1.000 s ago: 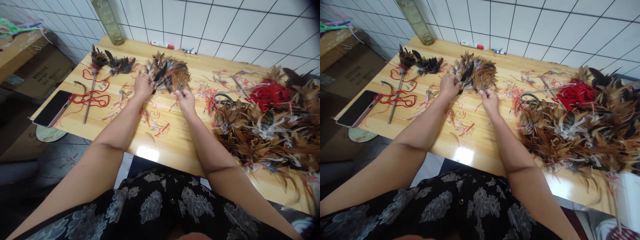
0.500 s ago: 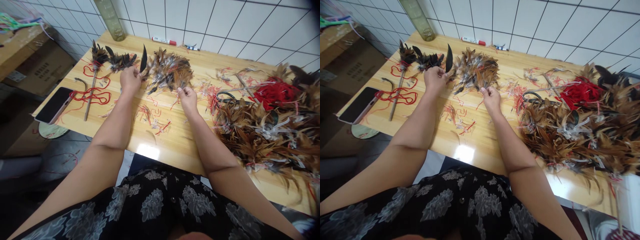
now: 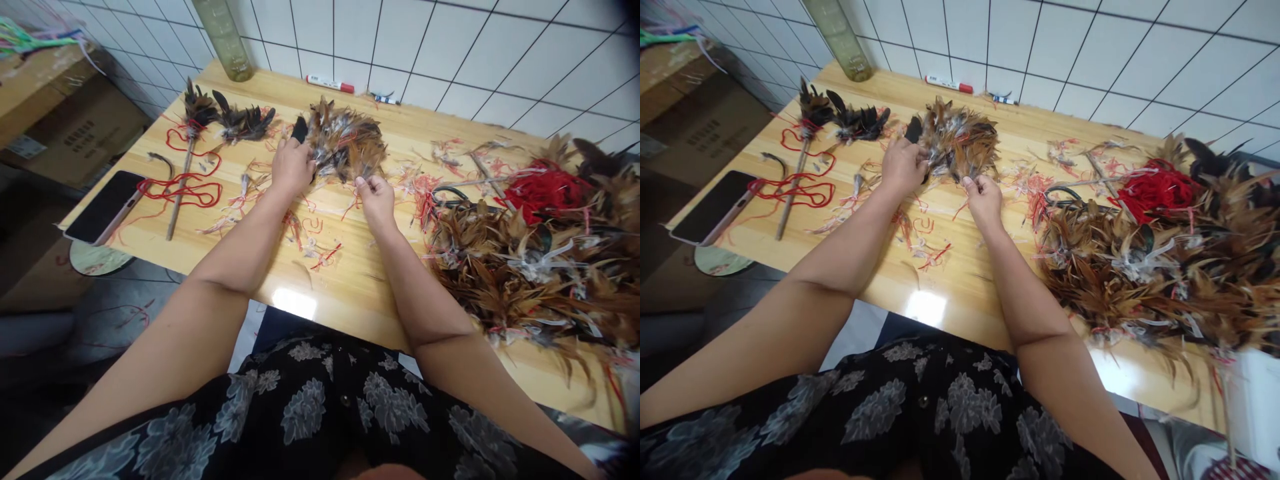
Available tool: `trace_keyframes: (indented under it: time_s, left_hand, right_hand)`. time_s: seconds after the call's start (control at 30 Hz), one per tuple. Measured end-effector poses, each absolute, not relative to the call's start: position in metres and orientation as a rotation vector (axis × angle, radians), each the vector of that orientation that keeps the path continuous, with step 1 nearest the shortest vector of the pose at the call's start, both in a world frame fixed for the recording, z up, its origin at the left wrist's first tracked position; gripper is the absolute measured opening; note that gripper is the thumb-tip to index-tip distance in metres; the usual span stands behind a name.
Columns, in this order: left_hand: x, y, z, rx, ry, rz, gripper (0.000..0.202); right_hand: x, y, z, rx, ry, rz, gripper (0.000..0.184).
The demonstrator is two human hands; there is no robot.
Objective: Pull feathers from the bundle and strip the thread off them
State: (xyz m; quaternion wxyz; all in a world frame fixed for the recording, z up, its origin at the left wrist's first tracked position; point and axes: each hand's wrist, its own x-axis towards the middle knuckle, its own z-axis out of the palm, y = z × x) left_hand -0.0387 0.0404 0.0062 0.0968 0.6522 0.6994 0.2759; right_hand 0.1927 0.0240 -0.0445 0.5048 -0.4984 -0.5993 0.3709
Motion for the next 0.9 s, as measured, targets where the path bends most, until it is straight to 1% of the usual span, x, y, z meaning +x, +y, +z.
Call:
trace_keyframes:
  time_s: [0.2,0.3,0.37,0.47,0.53,0.6,0.77,0.9]
  left_hand:
    - [-0.05,0.052,-0.004,1.864,2.1,0.933,0.013]
    - [-0.055,0.051,-0.002,1.779,2.042,1.074,0.016]
    - [-0.056,0.046,0.003,1.666,1.935,1.15,0.015]
    - [-0.053,0.033,0.014,1.466,1.615,1.195,0.015]
    - [-0.052,0.023,0.022,1.396,1.446,1.141,0.017]
    - [-0.052,0.016,0.027,1.432,1.418,1.029,0.017]
    - [-0.058,0.013,0.035,1.701,1.618,0.656,0.007]
    - [-0.061,0.011,0.043,1.801,1.683,0.591,0.009]
  right_hand:
    - [0.192,0.022,-0.042,-1.196,-1.438,0.904,0.068]
    - [0.192,0.021,-0.038,-1.219,-1.428,0.908,0.062]
    - [0.192,0.02,-0.036,-1.239,-1.428,0.919,0.056]
    - [0.191,0.019,-0.034,-1.254,-1.423,0.94,0.052]
    - [0.19,0.02,-0.036,-1.242,-1.425,0.937,0.053]
    - [0.19,0.02,-0.039,-1.215,-1.432,0.916,0.059]
    - [0.189,0.022,-0.044,-1.173,-1.452,0.869,0.072]
    - [0.19,0.024,-0.044,-1.169,-1.48,0.866,0.072]
